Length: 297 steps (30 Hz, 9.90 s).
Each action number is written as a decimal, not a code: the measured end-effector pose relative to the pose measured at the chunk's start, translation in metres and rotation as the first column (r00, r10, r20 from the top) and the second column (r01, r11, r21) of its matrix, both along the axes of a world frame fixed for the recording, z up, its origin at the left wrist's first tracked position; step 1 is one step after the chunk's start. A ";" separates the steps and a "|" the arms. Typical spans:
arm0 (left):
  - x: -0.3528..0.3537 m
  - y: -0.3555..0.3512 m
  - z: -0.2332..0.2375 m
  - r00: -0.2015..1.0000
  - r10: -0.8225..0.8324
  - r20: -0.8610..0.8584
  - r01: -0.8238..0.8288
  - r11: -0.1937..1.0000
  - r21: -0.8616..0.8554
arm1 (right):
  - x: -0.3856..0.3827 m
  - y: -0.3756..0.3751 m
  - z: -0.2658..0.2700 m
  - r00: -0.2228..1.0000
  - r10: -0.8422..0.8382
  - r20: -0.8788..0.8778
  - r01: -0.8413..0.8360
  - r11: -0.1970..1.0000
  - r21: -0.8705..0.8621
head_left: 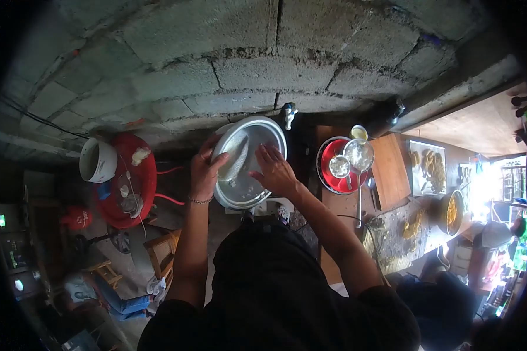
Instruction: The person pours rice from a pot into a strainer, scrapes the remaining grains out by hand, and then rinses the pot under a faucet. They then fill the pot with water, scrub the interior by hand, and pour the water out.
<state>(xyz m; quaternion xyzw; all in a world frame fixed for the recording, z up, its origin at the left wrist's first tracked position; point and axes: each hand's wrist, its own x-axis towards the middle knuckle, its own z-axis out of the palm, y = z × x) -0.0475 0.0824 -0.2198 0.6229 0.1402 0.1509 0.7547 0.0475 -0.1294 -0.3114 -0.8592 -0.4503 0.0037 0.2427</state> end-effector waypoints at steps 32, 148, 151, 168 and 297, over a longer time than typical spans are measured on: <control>-0.035 -0.011 0.069 0.950 0.003 0.312 0.072 0.971 -0.229 | -0.007 0.060 0.126 0.882 0.470 -0.039 -0.469 0.882 0.034; -0.034 -0.060 0.089 0.859 -0.011 0.512 -0.037 0.996 0.085 | -0.059 -0.023 0.145 0.920 0.265 -0.288 -0.270 0.962 0.022; -0.040 -0.057 0.090 0.864 -0.003 0.504 -0.043 0.996 0.079 | -0.048 -0.029 0.192 0.861 0.118 -0.494 -0.258 0.939 -0.226; -0.051 -0.044 0.089 0.882 0.070 0.466 -0.092 0.995 0.024 | -0.025 -0.044 0.166 0.939 0.075 -0.335 -0.037 0.992 0.119; -0.115 -0.070 0.061 0.876 0.464 0.133 -0.406 0.857 -0.317 | 0.049 -0.166 0.074 0.870 -0.249 -0.425 0.428 0.810 0.402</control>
